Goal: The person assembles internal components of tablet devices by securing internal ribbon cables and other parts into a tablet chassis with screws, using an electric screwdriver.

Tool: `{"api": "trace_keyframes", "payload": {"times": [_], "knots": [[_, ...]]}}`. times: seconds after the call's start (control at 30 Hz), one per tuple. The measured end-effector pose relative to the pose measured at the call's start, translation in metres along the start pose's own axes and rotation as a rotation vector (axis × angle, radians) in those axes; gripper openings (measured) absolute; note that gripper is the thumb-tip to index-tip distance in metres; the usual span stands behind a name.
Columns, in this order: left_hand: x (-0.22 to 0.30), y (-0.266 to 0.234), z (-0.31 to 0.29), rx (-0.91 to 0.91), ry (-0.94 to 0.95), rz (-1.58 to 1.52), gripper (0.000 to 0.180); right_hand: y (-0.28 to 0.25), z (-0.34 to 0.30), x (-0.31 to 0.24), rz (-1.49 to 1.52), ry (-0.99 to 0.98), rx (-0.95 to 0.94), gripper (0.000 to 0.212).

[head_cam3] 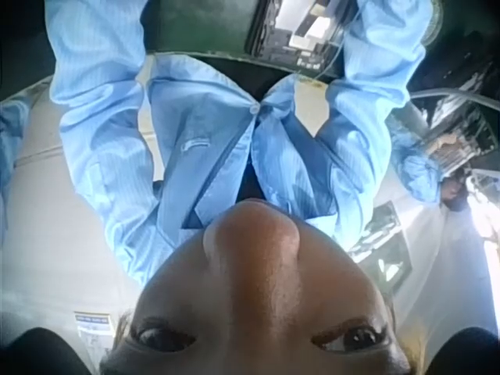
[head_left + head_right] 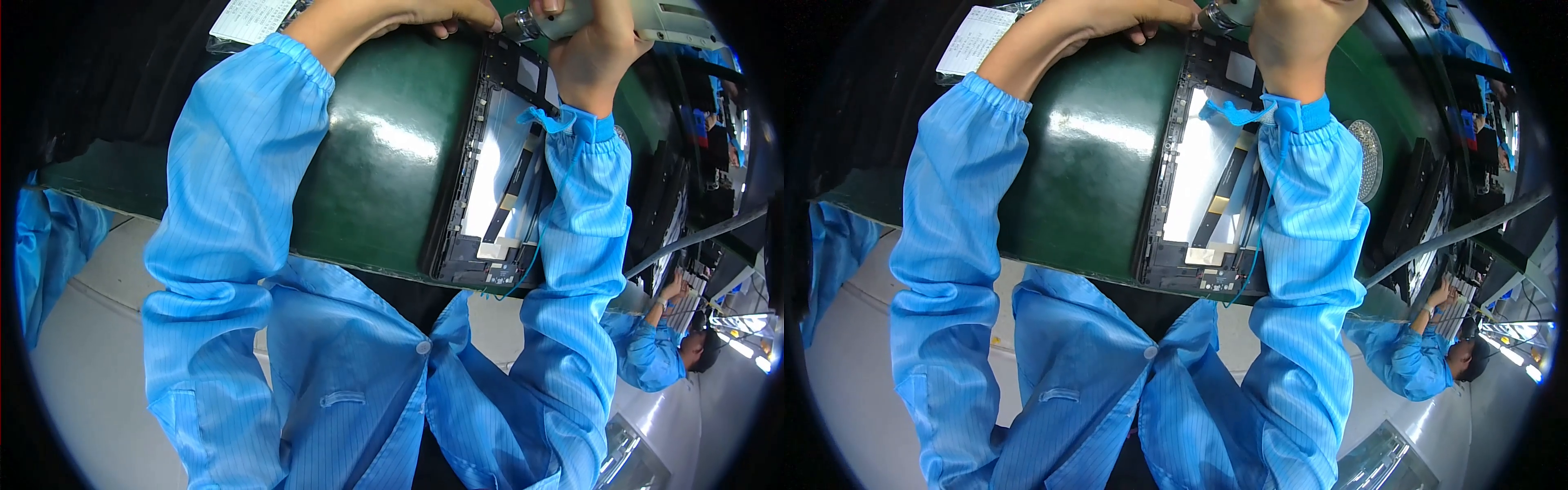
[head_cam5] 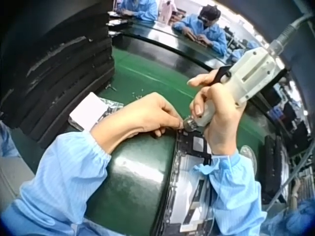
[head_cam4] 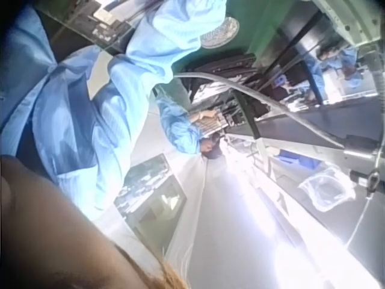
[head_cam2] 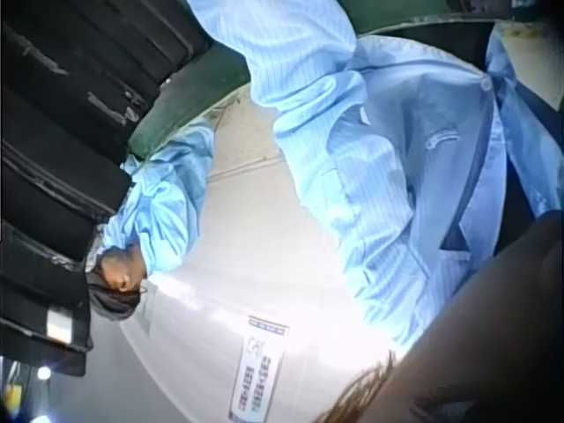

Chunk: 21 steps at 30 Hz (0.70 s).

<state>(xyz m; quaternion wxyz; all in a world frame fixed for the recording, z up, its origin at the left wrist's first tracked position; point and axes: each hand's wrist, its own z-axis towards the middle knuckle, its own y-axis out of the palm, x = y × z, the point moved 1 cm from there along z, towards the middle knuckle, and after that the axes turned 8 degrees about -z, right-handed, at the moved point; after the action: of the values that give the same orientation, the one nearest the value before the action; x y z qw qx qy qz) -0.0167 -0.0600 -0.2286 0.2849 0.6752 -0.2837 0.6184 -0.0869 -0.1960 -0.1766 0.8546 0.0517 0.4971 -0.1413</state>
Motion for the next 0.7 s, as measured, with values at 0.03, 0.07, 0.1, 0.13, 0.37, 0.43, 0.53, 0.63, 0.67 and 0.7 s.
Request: {"api": "trace_keyframes", "payload": {"times": [0.03, 0.07, 0.1, 0.13, 0.37, 0.43, 0.53, 0.63, 0.67, 0.7], "knots": [[0.000, -0.002, 0.002, -0.005, -0.008, 0.010, 0.017, 0.001, 0.001, 0.000, 0.004, -0.006, 0.004, 0.012], [0.000, -0.003, 0.006, -0.015, -0.012, 0.025, 0.017, 0.000, 0.003, -0.001, 0.027, 0.005, 0.009, 0.012], [-0.020, -0.003, 0.016, -0.009, 0.099, 0.094, 0.024, 0.003, 0.004, -0.002, 0.057, 0.013, 0.010, 0.011], [-0.034, -0.003, 0.024, -0.007, 0.214, 0.166, 0.032, 0.004, 0.004, -0.003, 0.106, 0.008, 0.030, 0.011], [-0.011, 0.057, -0.062, 0.263, -0.056, 0.365, 0.069, -0.050, 0.005, -0.014, -0.022, -0.153, 0.104, 0.012], [-0.005, 0.090, -0.086, 0.382, 0.107, 0.658, 0.078, -0.075, 0.002, -0.033, 0.006, -0.143, 0.149, 0.015], [-0.006, 0.121, -0.096, 0.531, 0.177, 0.864, 0.079, -0.106, -0.024, -0.057, 0.026, -0.062, 0.236, 0.018], [0.007, 0.131, -0.097, 0.567, 0.157, 0.906, 0.080, -0.141, -0.052, -0.068, -0.080, 0.001, 0.259, 0.024], [0.016, 0.130, -0.101, 0.540, 0.022, 0.817, 0.081, -0.150, -0.060, -0.070, -0.111, 0.008, 0.265, 0.024], [0.023, 0.132, -0.102, 0.506, -0.108, 0.717, 0.081, -0.162, -0.067, -0.072, -0.125, 0.013, 0.290, 0.024]]}}
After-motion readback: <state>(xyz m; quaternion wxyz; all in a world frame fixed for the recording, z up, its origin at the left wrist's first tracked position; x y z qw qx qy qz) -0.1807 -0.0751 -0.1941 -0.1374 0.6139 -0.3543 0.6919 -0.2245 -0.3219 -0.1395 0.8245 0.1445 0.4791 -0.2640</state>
